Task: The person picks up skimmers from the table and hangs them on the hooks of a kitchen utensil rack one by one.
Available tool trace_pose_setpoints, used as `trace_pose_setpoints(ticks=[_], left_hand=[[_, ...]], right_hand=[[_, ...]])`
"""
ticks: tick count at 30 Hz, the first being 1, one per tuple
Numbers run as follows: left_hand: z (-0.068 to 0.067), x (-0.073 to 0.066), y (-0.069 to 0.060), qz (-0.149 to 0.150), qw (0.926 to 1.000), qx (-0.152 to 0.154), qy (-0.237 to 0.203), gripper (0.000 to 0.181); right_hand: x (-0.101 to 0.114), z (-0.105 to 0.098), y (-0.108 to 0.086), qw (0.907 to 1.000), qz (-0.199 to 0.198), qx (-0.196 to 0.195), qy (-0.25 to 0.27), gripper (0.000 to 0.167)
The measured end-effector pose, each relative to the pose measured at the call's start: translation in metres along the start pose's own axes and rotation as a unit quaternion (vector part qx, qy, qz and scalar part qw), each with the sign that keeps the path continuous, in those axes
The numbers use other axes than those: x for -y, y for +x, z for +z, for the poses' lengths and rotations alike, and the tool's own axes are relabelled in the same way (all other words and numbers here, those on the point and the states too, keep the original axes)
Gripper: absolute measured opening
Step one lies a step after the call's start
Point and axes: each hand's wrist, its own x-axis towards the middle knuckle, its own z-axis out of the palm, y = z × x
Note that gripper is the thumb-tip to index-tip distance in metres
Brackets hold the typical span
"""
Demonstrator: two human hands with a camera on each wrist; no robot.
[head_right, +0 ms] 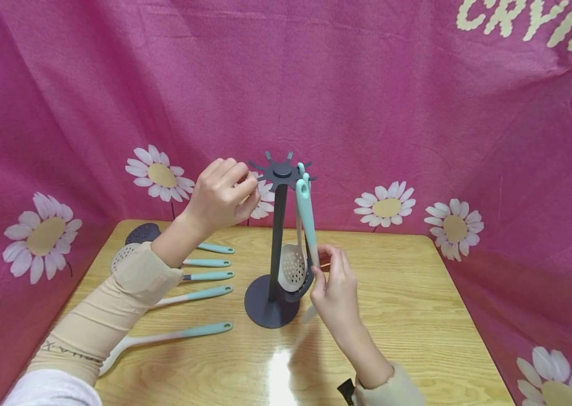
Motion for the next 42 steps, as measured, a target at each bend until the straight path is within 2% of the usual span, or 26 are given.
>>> trace_pose_setpoints(ticks=[22, 33, 42], left_hand=[[0.000, 0.000, 0.000, -0.001, 1.0000, 0.003, 0.005, 0.008], [0.000, 0.001, -0.001, -0.004, 1.0000, 0.004, 0.006, 0.010], [0.000, 0.000, -0.001, -0.004, 1.0000, 0.004, 0.004, 0.010]], right_hand=[[0.004, 0.019, 0.000, 0.9998, 0.016, 0.000, 0.012, 0.039], [0.006, 0.028, 0.000, 0.9988, 0.048, 0.009, 0.000, 0.036], [0.006, 0.031, 0.002, 0.9974, 0.064, 0.014, 0.031, 0.035]])
